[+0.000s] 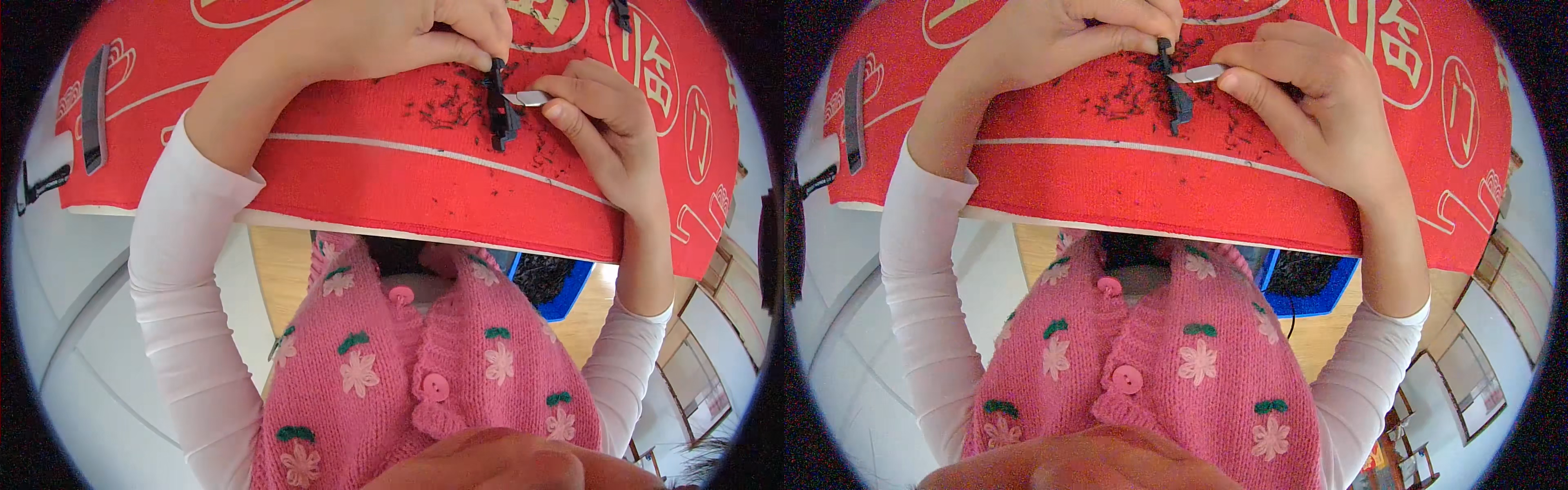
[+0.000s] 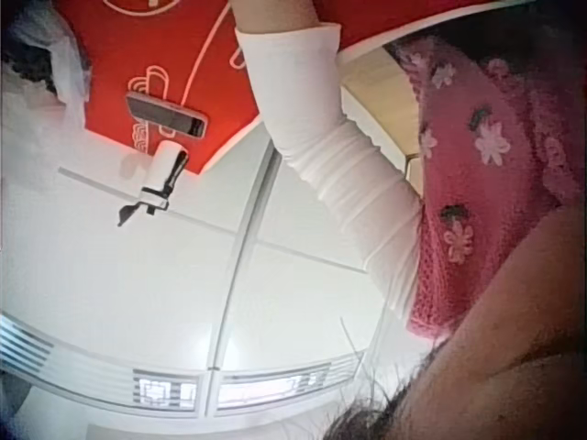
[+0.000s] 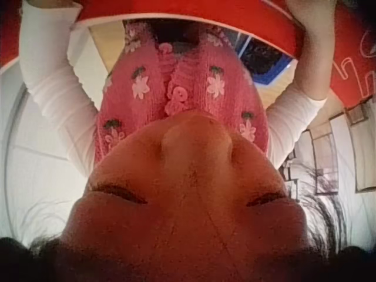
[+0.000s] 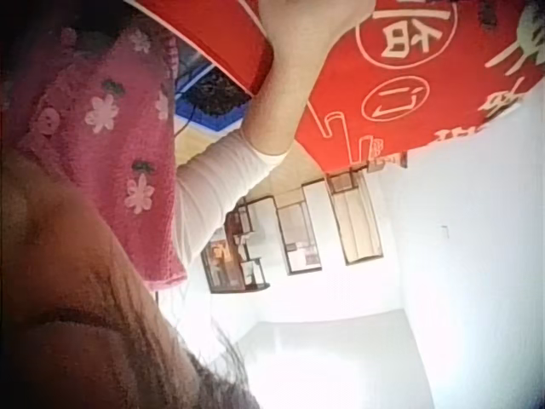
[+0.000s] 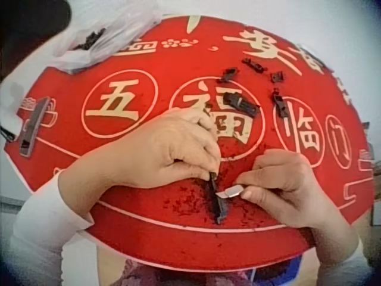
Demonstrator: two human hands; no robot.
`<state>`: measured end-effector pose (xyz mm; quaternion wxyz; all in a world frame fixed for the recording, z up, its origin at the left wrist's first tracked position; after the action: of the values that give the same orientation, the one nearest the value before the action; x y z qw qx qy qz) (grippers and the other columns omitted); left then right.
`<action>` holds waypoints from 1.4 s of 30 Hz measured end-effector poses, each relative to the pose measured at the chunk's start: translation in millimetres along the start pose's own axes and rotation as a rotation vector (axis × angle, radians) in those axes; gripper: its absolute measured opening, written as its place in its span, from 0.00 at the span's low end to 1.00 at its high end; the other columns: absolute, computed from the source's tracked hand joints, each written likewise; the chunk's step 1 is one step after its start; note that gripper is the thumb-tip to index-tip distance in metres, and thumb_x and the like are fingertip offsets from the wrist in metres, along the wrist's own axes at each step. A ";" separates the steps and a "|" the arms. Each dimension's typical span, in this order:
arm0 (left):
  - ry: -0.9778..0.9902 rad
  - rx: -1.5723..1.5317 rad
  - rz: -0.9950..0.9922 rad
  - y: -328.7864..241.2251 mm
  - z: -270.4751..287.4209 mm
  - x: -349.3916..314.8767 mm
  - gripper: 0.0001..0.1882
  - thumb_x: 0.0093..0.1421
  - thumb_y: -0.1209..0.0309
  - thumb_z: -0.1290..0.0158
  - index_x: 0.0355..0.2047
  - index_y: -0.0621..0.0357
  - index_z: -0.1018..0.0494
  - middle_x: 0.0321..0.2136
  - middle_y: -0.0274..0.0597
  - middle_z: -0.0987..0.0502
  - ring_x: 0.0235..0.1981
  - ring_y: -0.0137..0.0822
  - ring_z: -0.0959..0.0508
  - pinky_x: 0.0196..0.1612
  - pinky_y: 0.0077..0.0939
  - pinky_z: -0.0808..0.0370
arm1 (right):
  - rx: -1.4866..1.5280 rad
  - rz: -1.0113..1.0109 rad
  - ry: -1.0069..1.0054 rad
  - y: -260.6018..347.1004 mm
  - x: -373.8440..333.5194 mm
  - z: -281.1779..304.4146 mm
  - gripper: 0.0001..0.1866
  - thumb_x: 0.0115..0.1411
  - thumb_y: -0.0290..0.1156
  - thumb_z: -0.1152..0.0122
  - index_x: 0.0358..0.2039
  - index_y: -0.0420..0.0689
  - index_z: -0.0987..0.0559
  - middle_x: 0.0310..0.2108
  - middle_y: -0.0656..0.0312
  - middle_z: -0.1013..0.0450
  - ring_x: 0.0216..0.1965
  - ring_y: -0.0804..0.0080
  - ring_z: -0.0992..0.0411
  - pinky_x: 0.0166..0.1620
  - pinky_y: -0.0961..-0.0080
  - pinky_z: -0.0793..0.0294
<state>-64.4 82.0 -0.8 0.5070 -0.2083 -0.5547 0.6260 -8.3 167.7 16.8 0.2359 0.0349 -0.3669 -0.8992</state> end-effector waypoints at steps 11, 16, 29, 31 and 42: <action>0.031 0.090 -0.066 -4.3 0.0 1.0 0.02 0.46 0.76 0.47 0.22 0.60 0.26 0.25 0.33 0.26 0.35 0.36 0.33 0.46 0.31 0.37 | -0.009 -0.001 -0.117 4.6 2.1 9.6 0.07 0.52 0.24 0.45 0.31 0.36 0.23 0.21 0.64 0.33 0.20 0.77 0.40 0.24 0.85 0.42; 0.090 0.175 -0.166 -9.6 -0.6 3.4 0.02 0.47 0.76 0.48 0.23 0.60 0.26 0.25 0.34 0.26 0.36 0.37 0.33 0.46 0.32 0.38 | 0.110 -0.148 -0.213 -3.5 -1.8 20.1 0.08 0.55 0.24 0.49 0.35 0.36 0.24 0.24 0.65 0.33 0.23 0.80 0.40 0.28 0.89 0.42; -0.191 0.439 -0.133 -62.3 -9.7 -7.4 0.07 0.46 0.81 0.48 0.29 0.65 0.27 0.26 0.39 0.25 0.21 0.28 0.30 0.28 0.15 0.32 | 0.400 -0.284 -0.324 -14.8 -15.9 40.9 0.08 0.50 0.23 0.47 0.31 0.37 0.24 0.26 0.66 0.31 0.24 0.83 0.39 0.28 0.92 0.41; -0.227 0.390 0.010 -57.5 -9.3 -9.2 0.07 0.44 0.80 0.47 0.27 0.63 0.28 0.23 0.38 0.26 0.19 0.30 0.30 0.25 0.17 0.33 | 0.451 -0.329 -0.253 -15.8 -17.1 31.7 0.06 0.50 0.23 0.48 0.30 0.37 0.24 0.25 0.66 0.32 0.24 0.83 0.39 0.28 0.92 0.42; -0.317 0.559 -0.066 -71.3 -17.8 -8.8 0.08 0.43 0.79 0.46 0.27 0.61 0.28 0.22 0.38 0.26 0.19 0.33 0.30 0.23 0.22 0.33 | 0.500 -0.170 -0.204 0.4 -9.7 14.7 0.03 0.50 0.20 0.49 0.24 0.39 0.27 0.21 0.68 0.37 0.22 0.83 0.43 0.26 0.89 0.46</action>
<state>-17.5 73.7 55.8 0.4720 0.0570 -0.4397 0.7620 -3.0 181.3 26.8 0.1056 0.0318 -0.5949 -0.7962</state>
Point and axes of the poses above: each hand's wrist, its own x-axis towards the middle knuckle, its own z-axis out of the back of the hand, y = z × x, the point moved 9 cm from there along x, towards the middle knuckle
